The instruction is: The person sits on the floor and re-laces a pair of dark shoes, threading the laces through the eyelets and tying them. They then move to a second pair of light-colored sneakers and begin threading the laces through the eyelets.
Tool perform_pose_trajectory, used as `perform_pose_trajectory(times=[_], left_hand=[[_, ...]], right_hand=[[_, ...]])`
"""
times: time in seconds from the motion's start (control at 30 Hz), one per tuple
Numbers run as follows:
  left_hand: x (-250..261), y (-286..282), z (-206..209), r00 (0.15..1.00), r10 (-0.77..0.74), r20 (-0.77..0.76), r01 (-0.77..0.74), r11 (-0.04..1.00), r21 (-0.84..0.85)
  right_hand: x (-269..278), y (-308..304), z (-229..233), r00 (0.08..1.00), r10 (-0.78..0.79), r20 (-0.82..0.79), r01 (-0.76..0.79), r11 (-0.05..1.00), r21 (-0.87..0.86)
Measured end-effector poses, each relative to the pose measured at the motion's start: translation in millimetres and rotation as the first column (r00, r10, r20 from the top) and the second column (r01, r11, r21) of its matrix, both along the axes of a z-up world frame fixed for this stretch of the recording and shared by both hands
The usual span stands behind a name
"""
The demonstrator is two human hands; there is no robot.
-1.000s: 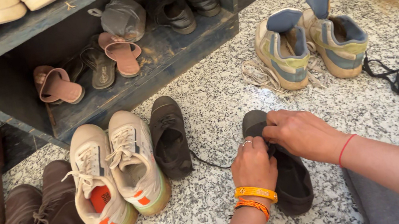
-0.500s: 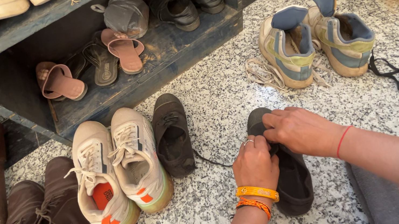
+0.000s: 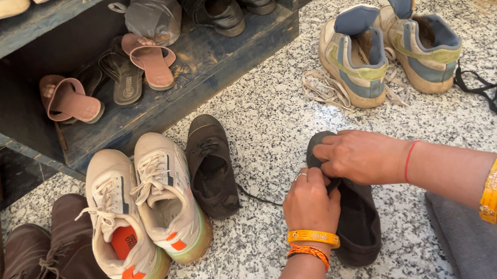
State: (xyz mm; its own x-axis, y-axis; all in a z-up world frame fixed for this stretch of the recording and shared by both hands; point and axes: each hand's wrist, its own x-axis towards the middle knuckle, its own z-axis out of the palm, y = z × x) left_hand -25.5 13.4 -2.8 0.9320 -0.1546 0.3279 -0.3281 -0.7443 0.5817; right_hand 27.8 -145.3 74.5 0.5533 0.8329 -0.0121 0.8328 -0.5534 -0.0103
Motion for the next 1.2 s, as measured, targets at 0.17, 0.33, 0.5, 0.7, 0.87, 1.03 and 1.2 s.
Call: perform_pose_trajectory(times=[0.17, 0.33, 0.5, 0.7, 0.87, 1.03, 1.2], left_hand=[[-0.1, 2.0, -1.1, 1.0, -0.017, 0.01, 0.017, 1.0, -0.01], [2.4, 4.4, -1.8, 0.999, -0.03, 0.023, 0.029, 0.999, 0.033], [3.4, 4.7, -2.7, 0.995, -0.068, 0.074, 0.063, 0.995, 0.075], [4.9, 6.4, 1.4, 0.994, -0.078, 0.071, 0.071, 0.993, 0.091], [3.5, 7.8, 9.6, 0.998, -0.068, 0.007, 0.068, 0.995, 0.07], [2.1, 8.2, 17.3, 0.991, -0.108, 0.073, 0.105, 0.993, 0.049], [5.4, 6.2, 19.0, 0.993, -0.115, 0.002, 0.115, 0.992, 0.055]], right_hand=[[-2.7, 0.3, -4.3, 0.981, -0.136, -0.137, 0.145, 0.988, 0.06], [-10.0, 4.1, -10.7, 0.896, -0.334, -0.292, 0.398, 0.896, 0.197], [-10.7, 8.6, -7.4, 0.747, -0.466, -0.474, 0.598, 0.783, 0.171], [-10.6, 8.6, 1.4, 0.787, -0.438, -0.435, 0.542, 0.828, 0.147], [-15.4, 1.9, 6.5, 0.804, -0.5, -0.323, 0.54, 0.84, 0.045], [-44.7, -4.2, 7.7, 0.678, -0.639, -0.363, 0.735, 0.582, 0.348], [-79.3, 1.2, -17.1, 0.683, -0.637, -0.357, 0.731, 0.603, 0.32]])
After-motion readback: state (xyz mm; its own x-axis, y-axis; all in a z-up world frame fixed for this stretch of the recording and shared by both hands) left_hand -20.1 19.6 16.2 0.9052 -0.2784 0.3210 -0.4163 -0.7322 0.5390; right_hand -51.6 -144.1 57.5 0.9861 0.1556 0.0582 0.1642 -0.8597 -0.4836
